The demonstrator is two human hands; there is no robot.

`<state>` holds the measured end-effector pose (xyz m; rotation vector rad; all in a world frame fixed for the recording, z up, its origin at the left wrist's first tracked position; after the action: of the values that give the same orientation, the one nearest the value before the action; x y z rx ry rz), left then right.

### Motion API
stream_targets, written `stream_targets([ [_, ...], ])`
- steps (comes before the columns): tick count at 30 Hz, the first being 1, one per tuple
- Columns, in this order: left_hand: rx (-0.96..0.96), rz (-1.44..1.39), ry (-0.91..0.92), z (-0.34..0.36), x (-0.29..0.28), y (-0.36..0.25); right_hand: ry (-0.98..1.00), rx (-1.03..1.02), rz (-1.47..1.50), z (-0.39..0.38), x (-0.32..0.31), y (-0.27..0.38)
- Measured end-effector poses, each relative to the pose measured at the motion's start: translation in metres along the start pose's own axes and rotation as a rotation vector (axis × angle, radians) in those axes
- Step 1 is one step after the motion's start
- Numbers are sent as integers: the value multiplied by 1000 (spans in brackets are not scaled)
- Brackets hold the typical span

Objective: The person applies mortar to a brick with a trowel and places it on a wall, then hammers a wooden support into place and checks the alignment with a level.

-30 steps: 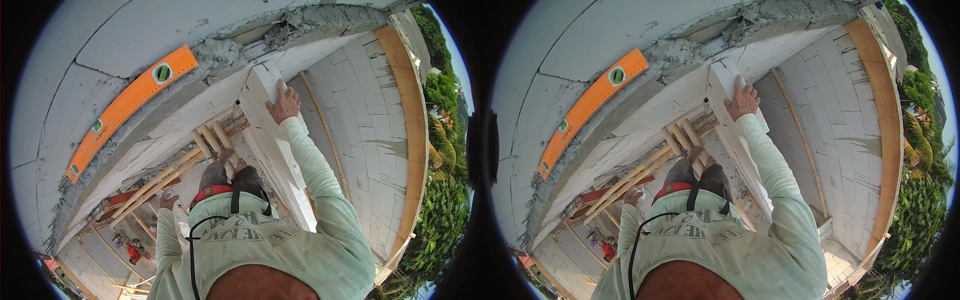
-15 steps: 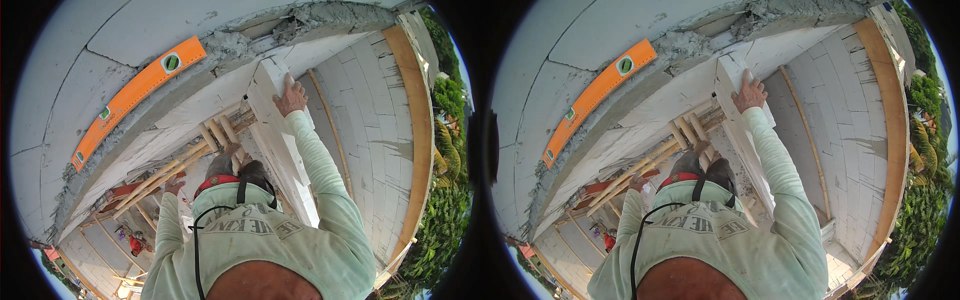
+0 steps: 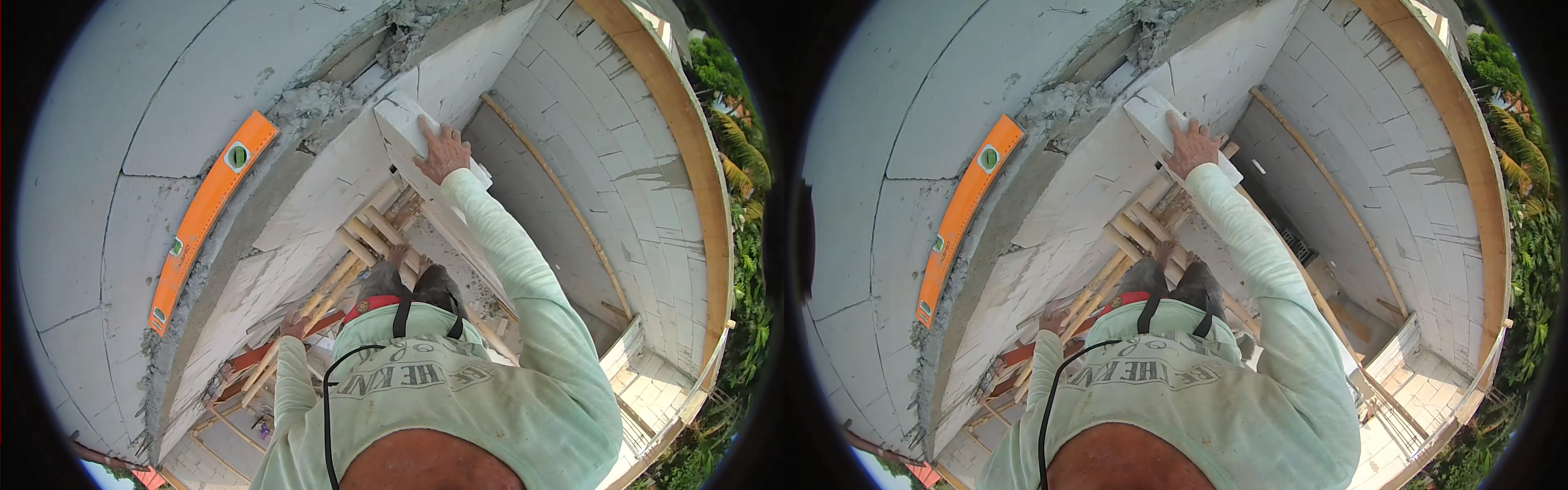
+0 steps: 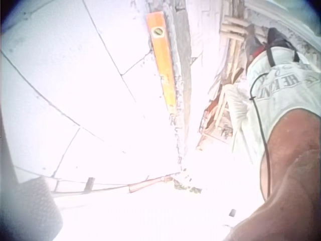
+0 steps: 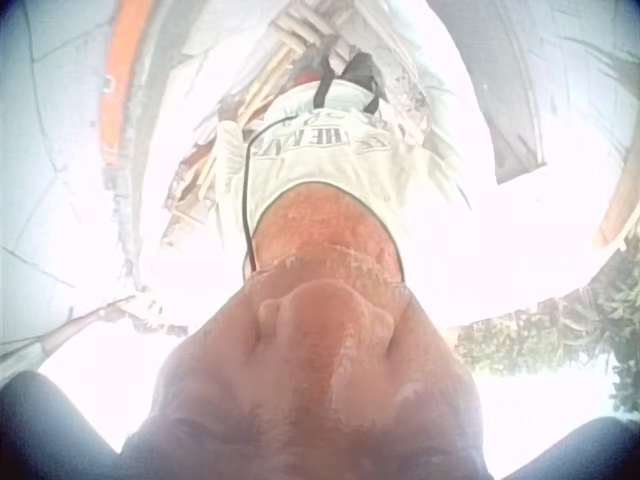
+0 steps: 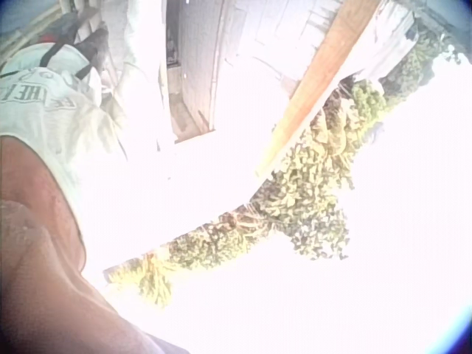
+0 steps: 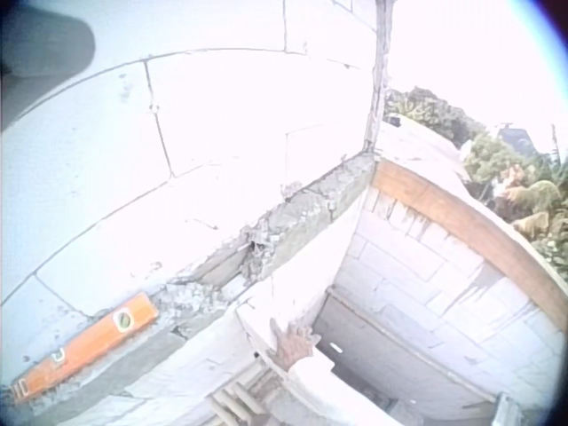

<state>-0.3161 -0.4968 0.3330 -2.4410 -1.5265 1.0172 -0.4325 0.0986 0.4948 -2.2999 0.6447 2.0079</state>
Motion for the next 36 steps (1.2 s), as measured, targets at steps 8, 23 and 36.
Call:
stream_targets([
  [8,-136,-41,27,-25,16,-6,-38,-25,-44,4,5,4],
  [23,219,189,245,-5,73,-157,-25,102,112,-5,6,-5],
  [36,1054,341,540,-180,241,-395,-786,804,372,-286,9,-221],
])
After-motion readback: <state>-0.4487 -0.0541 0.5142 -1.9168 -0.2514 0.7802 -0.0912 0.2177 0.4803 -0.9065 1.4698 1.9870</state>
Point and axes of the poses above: each hand's wrist, its own z-axis towards the middle knuckle, its own x-axis out of the palm, y = z × x, the point moved 6 cm from there along z, towards the middle knuckle, and after that the axes turned 7 degrees about -x, right-handed, at the moved point
